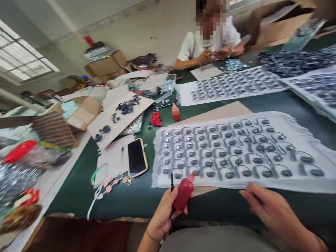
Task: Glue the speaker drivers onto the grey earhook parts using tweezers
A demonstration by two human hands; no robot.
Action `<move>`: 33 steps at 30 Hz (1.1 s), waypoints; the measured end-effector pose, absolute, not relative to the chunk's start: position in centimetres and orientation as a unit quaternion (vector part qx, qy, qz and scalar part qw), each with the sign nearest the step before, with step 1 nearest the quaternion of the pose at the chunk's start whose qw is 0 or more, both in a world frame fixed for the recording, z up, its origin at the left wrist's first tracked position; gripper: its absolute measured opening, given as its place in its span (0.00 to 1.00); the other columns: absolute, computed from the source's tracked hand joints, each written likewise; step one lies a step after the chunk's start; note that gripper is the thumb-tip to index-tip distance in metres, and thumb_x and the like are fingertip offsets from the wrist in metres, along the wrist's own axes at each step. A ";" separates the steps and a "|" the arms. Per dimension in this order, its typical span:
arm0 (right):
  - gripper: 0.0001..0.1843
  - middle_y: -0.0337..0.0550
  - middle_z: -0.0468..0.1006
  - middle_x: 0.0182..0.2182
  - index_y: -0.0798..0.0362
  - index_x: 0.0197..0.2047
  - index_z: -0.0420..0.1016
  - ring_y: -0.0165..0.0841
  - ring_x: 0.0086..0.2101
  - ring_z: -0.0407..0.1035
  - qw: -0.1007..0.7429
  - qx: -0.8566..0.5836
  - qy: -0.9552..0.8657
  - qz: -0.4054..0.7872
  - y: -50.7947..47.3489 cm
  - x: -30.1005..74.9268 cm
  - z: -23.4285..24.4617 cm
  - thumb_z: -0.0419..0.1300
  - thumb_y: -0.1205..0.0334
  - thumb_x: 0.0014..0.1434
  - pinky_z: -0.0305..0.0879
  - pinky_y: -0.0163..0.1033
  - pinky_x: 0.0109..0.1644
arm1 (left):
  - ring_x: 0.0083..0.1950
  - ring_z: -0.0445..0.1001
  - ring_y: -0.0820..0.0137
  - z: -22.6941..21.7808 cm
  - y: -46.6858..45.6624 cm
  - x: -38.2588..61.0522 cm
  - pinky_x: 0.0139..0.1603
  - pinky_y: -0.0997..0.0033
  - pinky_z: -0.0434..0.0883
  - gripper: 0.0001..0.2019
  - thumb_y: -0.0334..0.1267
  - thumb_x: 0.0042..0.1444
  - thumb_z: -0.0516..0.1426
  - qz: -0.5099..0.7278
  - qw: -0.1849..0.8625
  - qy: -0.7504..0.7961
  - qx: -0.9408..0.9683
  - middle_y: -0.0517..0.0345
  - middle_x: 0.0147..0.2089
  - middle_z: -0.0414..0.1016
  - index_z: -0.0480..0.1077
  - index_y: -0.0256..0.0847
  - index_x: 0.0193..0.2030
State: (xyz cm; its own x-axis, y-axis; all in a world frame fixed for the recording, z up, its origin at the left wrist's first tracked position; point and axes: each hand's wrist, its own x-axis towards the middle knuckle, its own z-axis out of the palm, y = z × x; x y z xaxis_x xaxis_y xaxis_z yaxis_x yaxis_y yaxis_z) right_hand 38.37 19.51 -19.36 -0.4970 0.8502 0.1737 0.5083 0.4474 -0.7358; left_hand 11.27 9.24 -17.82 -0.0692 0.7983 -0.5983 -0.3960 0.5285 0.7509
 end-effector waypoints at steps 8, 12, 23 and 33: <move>0.15 0.42 0.72 0.33 0.54 0.45 0.73 0.29 0.32 0.67 0.308 -0.373 -0.586 0.650 20.8 27.9 -16.9 0.59 0.57 0.55 0.64 0.32 0.37 | 0.17 0.55 0.82 -17.9 8.9 11.3 0.15 0.82 0.41 0.28 0.59 0.49 0.55 0.473 0.630 0.593 0.164 0.55 0.20 0.69 0.69 0.30 0.39; 0.20 0.37 0.69 0.23 0.57 0.38 0.76 0.18 0.15 0.49 0.311 -0.337 -0.378 0.805 20.1 24.8 -17.3 0.64 0.49 0.49 0.45 0.28 0.17 | 0.16 0.54 0.83 -17.8 8.9 11.4 0.16 0.82 0.41 0.26 0.57 0.49 0.57 0.483 0.625 0.591 0.164 0.56 0.21 0.69 0.69 0.32 0.40; 0.16 0.29 0.58 0.14 0.59 0.33 0.75 0.17 0.13 0.44 0.331 -0.270 -0.279 0.860 19.8 23.5 -16.8 0.64 0.53 0.50 0.36 0.28 0.17 | 0.10 0.49 0.85 -19.6 9.0 12.0 0.11 0.85 0.38 0.24 0.53 0.59 0.47 0.470 0.815 0.330 0.075 0.50 0.17 0.71 0.70 0.30 0.32; 0.12 0.29 0.59 0.12 0.58 0.29 0.76 0.17 0.12 0.43 0.330 -0.243 -0.223 0.884 20.0 23.9 -15.7 0.65 0.58 0.45 0.36 0.27 0.15 | 0.09 0.48 0.85 -21.5 9.0 12.3 0.09 0.83 0.38 0.28 0.58 0.55 0.48 0.424 0.866 0.256 0.072 0.56 0.13 0.64 0.71 0.29 0.29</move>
State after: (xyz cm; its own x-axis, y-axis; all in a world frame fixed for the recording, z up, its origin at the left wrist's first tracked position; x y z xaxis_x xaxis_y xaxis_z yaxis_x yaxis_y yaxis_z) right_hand 23.90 19.98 -15.70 -0.6640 0.6927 -0.2814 -0.4759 -0.6819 -0.5555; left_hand 12.30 8.98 -21.45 0.5094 0.7710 -0.3821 -0.6969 0.6301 0.3423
